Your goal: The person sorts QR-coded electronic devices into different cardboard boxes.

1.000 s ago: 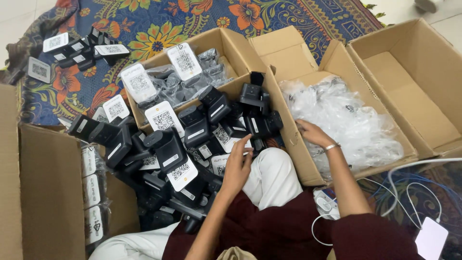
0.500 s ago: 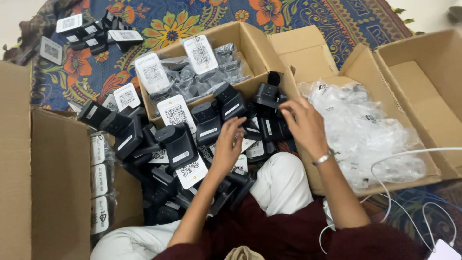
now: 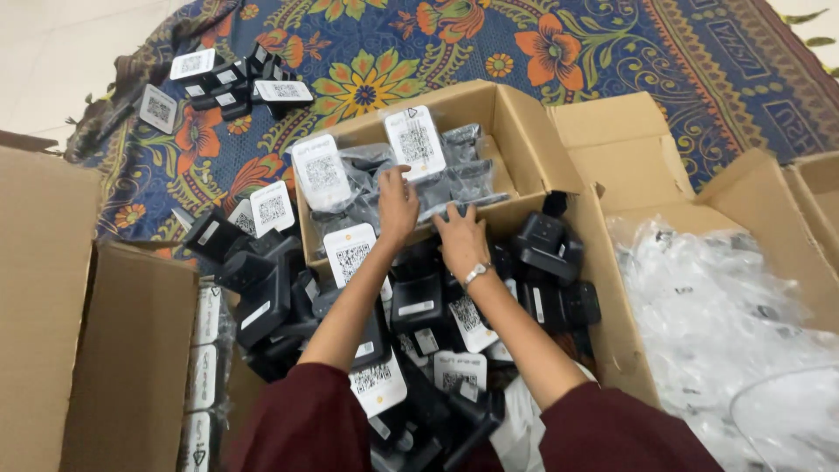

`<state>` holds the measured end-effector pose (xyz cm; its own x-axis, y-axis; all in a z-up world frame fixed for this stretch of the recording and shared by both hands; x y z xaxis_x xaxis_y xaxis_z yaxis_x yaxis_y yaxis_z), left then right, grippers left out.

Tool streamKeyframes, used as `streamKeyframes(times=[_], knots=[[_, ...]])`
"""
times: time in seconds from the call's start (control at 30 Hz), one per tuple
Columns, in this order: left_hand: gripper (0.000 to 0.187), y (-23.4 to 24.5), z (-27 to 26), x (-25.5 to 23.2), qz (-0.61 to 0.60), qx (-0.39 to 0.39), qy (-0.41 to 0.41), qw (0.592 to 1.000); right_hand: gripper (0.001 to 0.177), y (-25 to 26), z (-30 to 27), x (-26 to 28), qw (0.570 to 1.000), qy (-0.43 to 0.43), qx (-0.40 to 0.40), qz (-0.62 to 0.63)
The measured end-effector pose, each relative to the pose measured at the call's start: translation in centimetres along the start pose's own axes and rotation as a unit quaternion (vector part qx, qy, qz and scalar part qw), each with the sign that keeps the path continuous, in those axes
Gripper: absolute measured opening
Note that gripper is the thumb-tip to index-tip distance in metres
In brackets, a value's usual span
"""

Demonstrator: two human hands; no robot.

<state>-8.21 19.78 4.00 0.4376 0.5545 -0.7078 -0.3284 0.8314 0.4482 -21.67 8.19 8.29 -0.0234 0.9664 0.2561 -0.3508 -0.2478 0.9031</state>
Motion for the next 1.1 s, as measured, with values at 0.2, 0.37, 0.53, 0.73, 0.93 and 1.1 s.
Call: streamKeyframes(times=[0.2, 0.37, 0.53, 0.73, 0.93, 1.1], knots=[[0.078, -9.6, 5.5, 5.5, 0.165, 0.015, 0.001, 0.986, 0.060, 1.1, 0.7, 0.4, 1.000, 0.008, 0.002, -0.009], [0.132, -11.4, 5.3, 1.8, 0.263, 0.053, 0.196, 0.943, 0.058, -0.5, 1.1, 0.0, 1.000, 0.007, 0.012, -0.025], [0.144, -12.0, 5.6, 3.6, 0.310, 0.043, 0.219, 0.924, 0.059, -0.7, 1.0, -0.2, 1.000, 0.006, -0.003, -0.020], [0.132, -6.4, 9.8, 8.1, 0.106, 0.101, 0.258, 0.955, 0.060, -1.1, 0.3, -0.1, 1.000, -0.002, 0.016, 0.009], [0.081, 12.0, -2.8, -5.8, -0.383, 0.234, 0.414, 0.792, 0.069, 2.2, 0.0, 0.3, 0.997, 0.011, -0.068, -0.029], [0.101, 21.9, -20.3, -12.7, -0.692, 0.143, 0.444, 0.550, 0.040, 3.0, -2.7, -0.6, 0.957, -0.059, -0.251, 0.135]])
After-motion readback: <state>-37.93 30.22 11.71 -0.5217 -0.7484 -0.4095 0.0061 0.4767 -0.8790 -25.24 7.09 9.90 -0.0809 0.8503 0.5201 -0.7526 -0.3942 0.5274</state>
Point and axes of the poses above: each hand's wrist, its own z-axis towards the middle knuckle, its own y-axis out of the back of the hand, x = y × z, the point moved 3 cm from there along z, towards the middle knuckle, and after that the axes turned 13 degrees about -x, right-handed, at the moved point
